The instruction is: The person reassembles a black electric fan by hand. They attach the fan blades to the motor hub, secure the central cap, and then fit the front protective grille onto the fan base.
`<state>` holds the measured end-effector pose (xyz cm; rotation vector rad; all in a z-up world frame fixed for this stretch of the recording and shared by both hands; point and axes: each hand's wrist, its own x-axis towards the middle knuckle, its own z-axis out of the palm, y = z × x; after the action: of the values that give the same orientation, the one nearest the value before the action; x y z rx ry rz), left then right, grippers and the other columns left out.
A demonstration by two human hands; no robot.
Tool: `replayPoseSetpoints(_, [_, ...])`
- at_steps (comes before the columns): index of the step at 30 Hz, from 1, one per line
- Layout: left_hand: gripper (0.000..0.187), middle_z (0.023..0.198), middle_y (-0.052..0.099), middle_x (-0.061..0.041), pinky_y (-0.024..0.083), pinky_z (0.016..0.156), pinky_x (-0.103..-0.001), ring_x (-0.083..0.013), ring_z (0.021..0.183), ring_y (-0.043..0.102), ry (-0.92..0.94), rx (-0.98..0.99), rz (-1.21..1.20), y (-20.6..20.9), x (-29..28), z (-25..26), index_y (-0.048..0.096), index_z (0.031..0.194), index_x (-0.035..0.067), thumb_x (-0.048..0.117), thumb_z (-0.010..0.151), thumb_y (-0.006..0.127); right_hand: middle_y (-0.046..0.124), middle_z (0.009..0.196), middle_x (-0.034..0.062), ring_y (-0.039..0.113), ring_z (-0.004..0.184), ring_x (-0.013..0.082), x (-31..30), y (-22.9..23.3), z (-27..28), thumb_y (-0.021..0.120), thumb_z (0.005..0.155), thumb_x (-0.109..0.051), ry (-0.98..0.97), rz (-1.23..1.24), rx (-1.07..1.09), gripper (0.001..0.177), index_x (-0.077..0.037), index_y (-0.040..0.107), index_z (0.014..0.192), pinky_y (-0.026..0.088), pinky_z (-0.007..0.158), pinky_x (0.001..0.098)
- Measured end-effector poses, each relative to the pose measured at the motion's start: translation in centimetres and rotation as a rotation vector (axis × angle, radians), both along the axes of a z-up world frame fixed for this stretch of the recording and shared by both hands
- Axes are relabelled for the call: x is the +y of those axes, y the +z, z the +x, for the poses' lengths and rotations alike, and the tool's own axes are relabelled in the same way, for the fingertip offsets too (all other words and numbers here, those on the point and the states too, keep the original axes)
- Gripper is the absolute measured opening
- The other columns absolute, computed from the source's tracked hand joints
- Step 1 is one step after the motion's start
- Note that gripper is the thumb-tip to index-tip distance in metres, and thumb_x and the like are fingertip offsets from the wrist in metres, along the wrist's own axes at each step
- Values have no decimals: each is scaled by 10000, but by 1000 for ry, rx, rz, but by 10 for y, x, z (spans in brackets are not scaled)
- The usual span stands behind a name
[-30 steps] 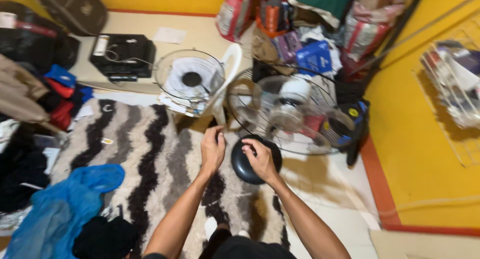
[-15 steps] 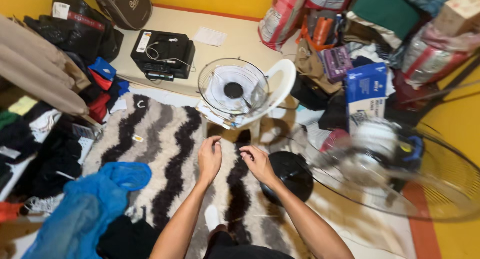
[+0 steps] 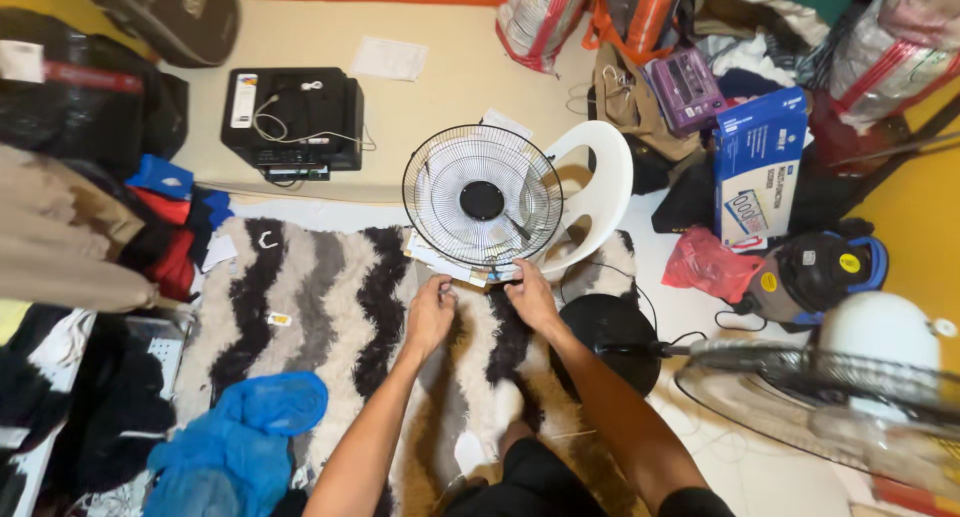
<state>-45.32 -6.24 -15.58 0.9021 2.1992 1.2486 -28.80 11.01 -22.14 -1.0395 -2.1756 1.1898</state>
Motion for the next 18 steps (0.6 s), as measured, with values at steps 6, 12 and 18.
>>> replayPoseSetpoints(6, [329, 1183, 684, -202, 515, 946, -413, -360, 1042, 660, -68, 108, -13, -10, 41, -38, 646, 1241, 51, 78, 920, 576, 703, 999, 170, 697, 892, 344, 57, -69, -37, 715, 857, -112, 25, 186, 10, 313, -34, 667, 1156, 563, 813, 422])
replayPoseSetpoints(12, [346, 1182, 670, -171, 522, 974, -382, -323, 1055, 685, -92, -111, -235, -7, 87, -83, 635, 1267, 89, 137, 938, 539, 661, 1050, 259, 633, 986, 461, 96, -114, -75, 643, 858, -121, 41, 201, -218, 336, 12, 637, 1167, 513, 858, 529])
replayPoseSetpoints(18, [335, 1294, 640, -147, 462, 1059, -384, -335, 1188, 625, -163, -52, -227, -15, 132, -112, 644, 1248, 57, 100, 937, 525, 585, 1127, 285, 580, 1010, 481, 111, -134, -97, 587, 786, -45, 132, 237, -293, 464, -40, 622, 1249, 485, 850, 558])
